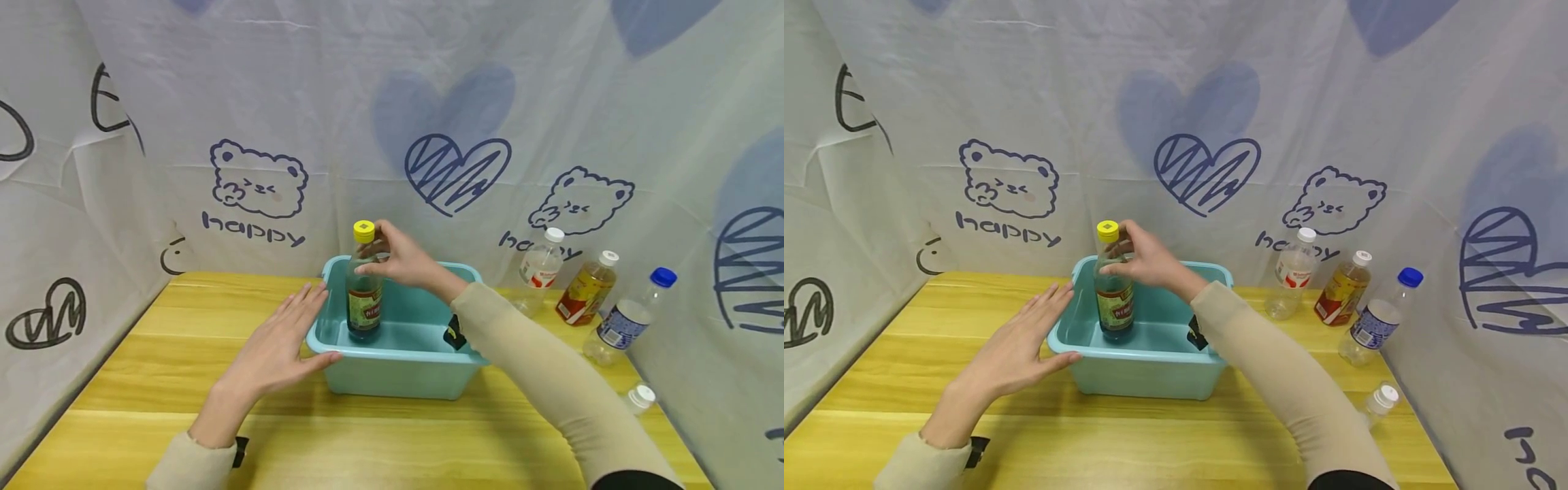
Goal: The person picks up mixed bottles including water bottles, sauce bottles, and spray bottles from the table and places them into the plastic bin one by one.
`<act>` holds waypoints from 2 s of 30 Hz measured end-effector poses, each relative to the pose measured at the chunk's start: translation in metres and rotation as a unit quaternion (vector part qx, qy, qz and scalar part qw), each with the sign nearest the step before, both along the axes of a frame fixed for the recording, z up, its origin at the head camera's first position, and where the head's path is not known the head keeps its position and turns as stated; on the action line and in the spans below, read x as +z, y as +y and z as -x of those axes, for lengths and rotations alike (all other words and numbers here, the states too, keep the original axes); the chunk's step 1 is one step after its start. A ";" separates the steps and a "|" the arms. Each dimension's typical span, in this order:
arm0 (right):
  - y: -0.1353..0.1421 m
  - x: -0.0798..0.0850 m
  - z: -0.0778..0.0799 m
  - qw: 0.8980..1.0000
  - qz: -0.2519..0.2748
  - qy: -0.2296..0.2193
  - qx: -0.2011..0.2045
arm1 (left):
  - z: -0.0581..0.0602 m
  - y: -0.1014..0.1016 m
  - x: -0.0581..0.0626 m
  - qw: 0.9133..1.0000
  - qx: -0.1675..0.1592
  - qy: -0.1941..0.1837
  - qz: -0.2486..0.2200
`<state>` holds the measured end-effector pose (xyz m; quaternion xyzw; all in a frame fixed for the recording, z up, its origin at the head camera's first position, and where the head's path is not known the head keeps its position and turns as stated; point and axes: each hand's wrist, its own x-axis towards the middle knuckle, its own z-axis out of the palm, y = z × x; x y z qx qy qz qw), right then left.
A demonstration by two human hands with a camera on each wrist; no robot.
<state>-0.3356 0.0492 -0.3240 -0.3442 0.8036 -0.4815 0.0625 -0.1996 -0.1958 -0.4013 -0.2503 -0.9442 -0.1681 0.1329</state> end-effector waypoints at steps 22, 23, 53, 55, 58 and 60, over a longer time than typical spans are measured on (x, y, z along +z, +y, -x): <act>-0.010 -0.012 0.011 0.999 -0.036 -0.028 -0.011 | 0.001 0.001 0.000 1.000 -0.001 0.004 0.003; -0.009 -0.011 0.010 0.999 -0.045 -0.024 -0.014 | 0.001 0.002 0.000 1.000 -0.001 0.002 0.002; 0.082 0.051 -0.052 0.961 -0.186 0.176 -0.106 | 0.001 0.003 -0.002 1.000 0.004 -0.009 -0.009; 0.091 0.051 -0.057 0.958 -0.179 0.185 -0.125 | 0.001 0.003 -0.002 1.000 0.004 -0.010 -0.008; 0.106 0.048 -0.065 0.952 -0.168 0.206 -0.154 | 0.001 0.003 -0.002 1.000 0.004 -0.010 -0.007; 0.116 0.045 -0.071 0.948 -0.154 0.219 -0.173 | 0.002 0.003 -0.002 1.000 0.003 -0.009 -0.008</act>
